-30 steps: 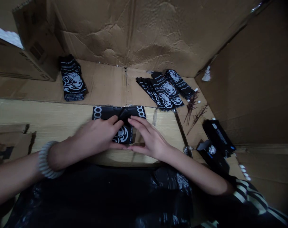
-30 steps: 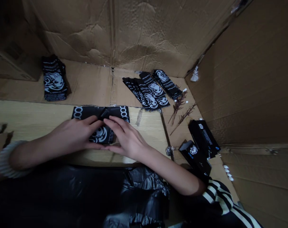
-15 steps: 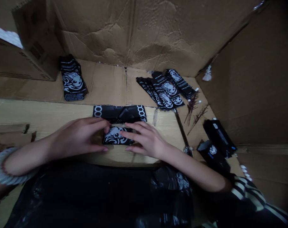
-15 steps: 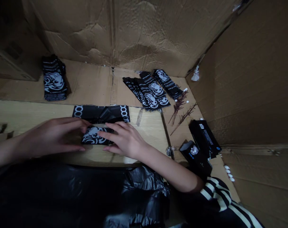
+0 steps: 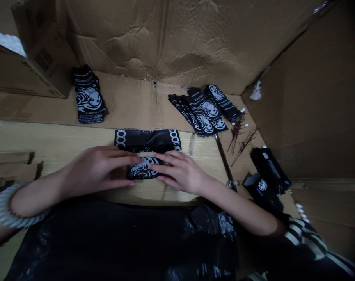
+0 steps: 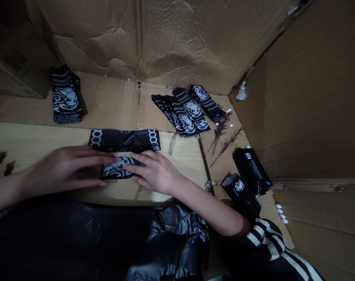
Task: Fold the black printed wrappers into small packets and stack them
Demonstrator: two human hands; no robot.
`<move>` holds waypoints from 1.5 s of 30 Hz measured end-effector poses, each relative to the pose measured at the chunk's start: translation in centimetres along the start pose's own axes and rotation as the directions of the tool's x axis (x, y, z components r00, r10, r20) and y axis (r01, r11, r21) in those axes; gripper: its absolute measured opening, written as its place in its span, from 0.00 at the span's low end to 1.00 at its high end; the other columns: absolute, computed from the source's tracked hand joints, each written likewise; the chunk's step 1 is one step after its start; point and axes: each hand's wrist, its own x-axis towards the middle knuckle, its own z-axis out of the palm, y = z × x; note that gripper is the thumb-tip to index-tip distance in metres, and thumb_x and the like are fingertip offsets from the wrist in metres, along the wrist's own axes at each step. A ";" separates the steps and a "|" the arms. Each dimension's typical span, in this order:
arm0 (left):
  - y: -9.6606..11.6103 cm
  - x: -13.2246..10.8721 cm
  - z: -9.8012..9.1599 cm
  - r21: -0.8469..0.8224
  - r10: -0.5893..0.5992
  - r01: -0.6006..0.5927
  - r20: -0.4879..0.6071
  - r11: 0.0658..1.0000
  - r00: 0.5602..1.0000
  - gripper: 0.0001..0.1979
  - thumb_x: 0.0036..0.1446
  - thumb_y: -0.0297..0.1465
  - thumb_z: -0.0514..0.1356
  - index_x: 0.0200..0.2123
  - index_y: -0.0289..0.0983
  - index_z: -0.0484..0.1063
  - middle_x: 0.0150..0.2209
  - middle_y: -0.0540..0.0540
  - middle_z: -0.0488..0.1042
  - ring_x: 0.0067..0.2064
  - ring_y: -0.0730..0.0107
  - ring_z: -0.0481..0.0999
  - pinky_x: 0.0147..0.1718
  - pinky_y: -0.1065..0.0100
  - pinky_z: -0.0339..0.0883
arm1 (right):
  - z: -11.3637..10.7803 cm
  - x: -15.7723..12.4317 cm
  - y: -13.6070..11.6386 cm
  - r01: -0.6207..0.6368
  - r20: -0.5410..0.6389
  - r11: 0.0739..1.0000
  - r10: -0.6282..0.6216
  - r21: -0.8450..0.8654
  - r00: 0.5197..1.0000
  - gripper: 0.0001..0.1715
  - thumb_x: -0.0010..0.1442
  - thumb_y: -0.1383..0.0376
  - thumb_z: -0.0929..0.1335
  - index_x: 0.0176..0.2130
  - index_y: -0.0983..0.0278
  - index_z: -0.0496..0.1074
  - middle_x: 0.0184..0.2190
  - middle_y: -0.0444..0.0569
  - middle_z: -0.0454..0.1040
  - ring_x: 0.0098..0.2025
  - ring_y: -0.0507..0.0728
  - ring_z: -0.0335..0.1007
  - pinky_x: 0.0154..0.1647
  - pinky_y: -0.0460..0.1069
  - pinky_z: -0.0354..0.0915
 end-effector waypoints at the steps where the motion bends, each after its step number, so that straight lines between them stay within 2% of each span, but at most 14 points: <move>1: 0.0 0.0 0.1 0.025 0.017 -0.017 -0.011 1.000 1.000 0.22 0.70 0.48 0.59 0.60 0.47 0.76 0.53 0.47 0.84 0.48 0.60 0.85 0.46 0.61 0.79 | 0.1 0.0 0.0 -0.001 0.002 1.000 0.001 -0.004 1.000 0.21 0.73 0.60 0.68 0.62 0.59 0.78 0.65 0.56 0.76 0.59 0.64 0.73 0.59 0.61 0.74; 5: 0.1 -0.1 0.5 0.099 0.035 -0.031 -0.041 0.995 0.999 0.19 0.71 0.44 0.58 0.58 0.48 0.79 0.54 0.46 0.84 0.46 0.57 0.85 0.43 0.57 0.79 | 0.3 0.0 0.1 0.008 -0.002 1.000 -0.008 -0.017 1.000 0.20 0.73 0.59 0.69 0.61 0.58 0.79 0.64 0.55 0.77 0.59 0.64 0.73 0.58 0.60 0.73; 8: -0.2 -0.4 0.6 0.145 0.100 -0.090 -0.068 0.985 0.993 0.16 0.71 0.40 0.59 0.57 0.48 0.79 0.56 0.46 0.84 0.44 0.58 0.85 0.41 0.57 0.79 | 0.4 -0.1 0.2 0.019 -0.011 0.999 -0.019 -0.036 1.000 0.20 0.73 0.59 0.68 0.61 0.57 0.79 0.64 0.55 0.77 0.59 0.64 0.72 0.58 0.60 0.73; 13: -0.9 -1.0 0.5 0.110 0.130 -0.125 -0.031 0.986 0.991 0.18 0.69 0.38 0.61 0.61 0.53 0.76 0.66 0.49 0.76 0.52 0.59 0.82 0.50 0.57 0.78 | 0.4 -0.2 0.1 0.048 -0.054 0.996 -0.052 -0.073 0.997 0.20 0.74 0.59 0.67 0.60 0.59 0.80 0.63 0.56 0.78 0.57 0.63 0.73 0.56 0.58 0.73; 17: -1.0 -1.3 0.3 0.097 0.179 -0.173 -0.057 0.980 0.982 0.18 0.69 0.35 0.62 0.60 0.50 0.76 0.63 0.49 0.78 0.54 0.60 0.79 0.53 0.58 0.75 | 0.5 -0.1 0.1 0.036 -0.009 0.996 -0.037 -0.082 0.999 0.20 0.73 0.59 0.68 0.62 0.55 0.78 0.64 0.54 0.77 0.58 0.63 0.72 0.56 0.58 0.73; 20: -1.0 -1.6 0.2 0.119 0.174 -0.170 -0.025 0.978 0.984 0.17 0.69 0.32 0.62 0.60 0.47 0.77 0.66 0.48 0.76 0.56 0.59 0.77 0.55 0.56 0.72 | 0.7 -0.1 0.1 0.046 -0.028 0.994 -0.049 -0.102 0.998 0.20 0.73 0.58 0.68 0.61 0.55 0.79 0.62 0.53 0.79 0.58 0.62 0.73 0.57 0.57 0.73; 23: -1.1 -2.0 0.3 0.123 0.199 -0.194 -0.030 0.973 0.980 0.23 0.69 0.31 0.61 0.66 0.46 0.71 0.68 0.47 0.73 0.60 0.57 0.75 0.58 0.54 0.69 | 0.7 -0.1 0.1 0.052 -0.035 0.991 -0.057 -0.121 0.998 0.20 0.74 0.58 0.67 0.61 0.55 0.79 0.62 0.52 0.79 0.58 0.62 0.73 0.57 0.56 0.73; 27: -1.2 -2.3 0.6 0.065 0.247 -0.244 -0.052 0.968 0.967 0.31 0.69 0.30 0.60 0.73 0.46 0.61 0.63 0.49 0.79 0.61 0.58 0.75 0.60 0.55 0.69 | 0.6 -0.1 0.1 0.059 -0.031 0.991 -0.063 -0.119 0.998 0.20 0.74 0.59 0.67 0.62 0.55 0.79 0.63 0.53 0.78 0.58 0.62 0.73 0.57 0.56 0.73; 31: -1.0 -2.5 0.6 0.022 0.211 -0.210 -0.028 0.977 0.977 0.31 0.67 0.29 0.60 0.71 0.51 0.65 0.62 0.51 0.79 0.60 0.56 0.77 0.61 0.51 0.69 | 0.4 0.0 0.0 0.048 0.012 0.994 -0.047 -0.094 0.999 0.21 0.73 0.60 0.68 0.63 0.54 0.78 0.65 0.53 0.77 0.59 0.63 0.72 0.59 0.57 0.72; 36: -0.4 -2.4 0.8 -0.121 0.092 -0.099 -0.061 0.988 0.994 0.28 0.66 0.36 0.63 0.69 0.55 0.68 0.60 0.50 0.81 0.62 0.55 0.77 0.60 0.51 0.73 | 0.1 0.1 -0.2 0.044 0.026 0.996 -0.042 -0.078 0.999 0.21 0.73 0.61 0.68 0.62 0.56 0.78 0.64 0.55 0.77 0.60 0.64 0.73 0.58 0.59 0.73; 41: -0.8 -2.4 0.5 -0.053 0.161 -0.161 -0.019 0.985 0.987 0.26 0.66 0.33 0.63 0.66 0.56 0.72 0.62 0.50 0.79 0.59 0.55 0.78 0.58 0.51 0.73 | 0.1 0.0 -0.2 0.030 0.042 0.998 -0.028 -0.062 0.999 0.21 0.73 0.61 0.69 0.63 0.54 0.77 0.66 0.53 0.75 0.62 0.63 0.73 0.61 0.60 0.72; 45: -1.3 -2.7 0.3 -0.017 0.193 -0.193 0.039 0.981 0.980 0.27 0.66 0.33 0.62 0.66 0.57 0.71 0.64 0.52 0.77 0.60 0.55 0.78 0.59 0.50 0.73 | -0.1 0.3 -0.3 0.026 0.003 0.999 -0.026 -0.034 1.000 0.23 0.74 0.60 0.67 0.64 0.60 0.75 0.67 0.54 0.74 0.63 0.64 0.71 0.62 0.60 0.72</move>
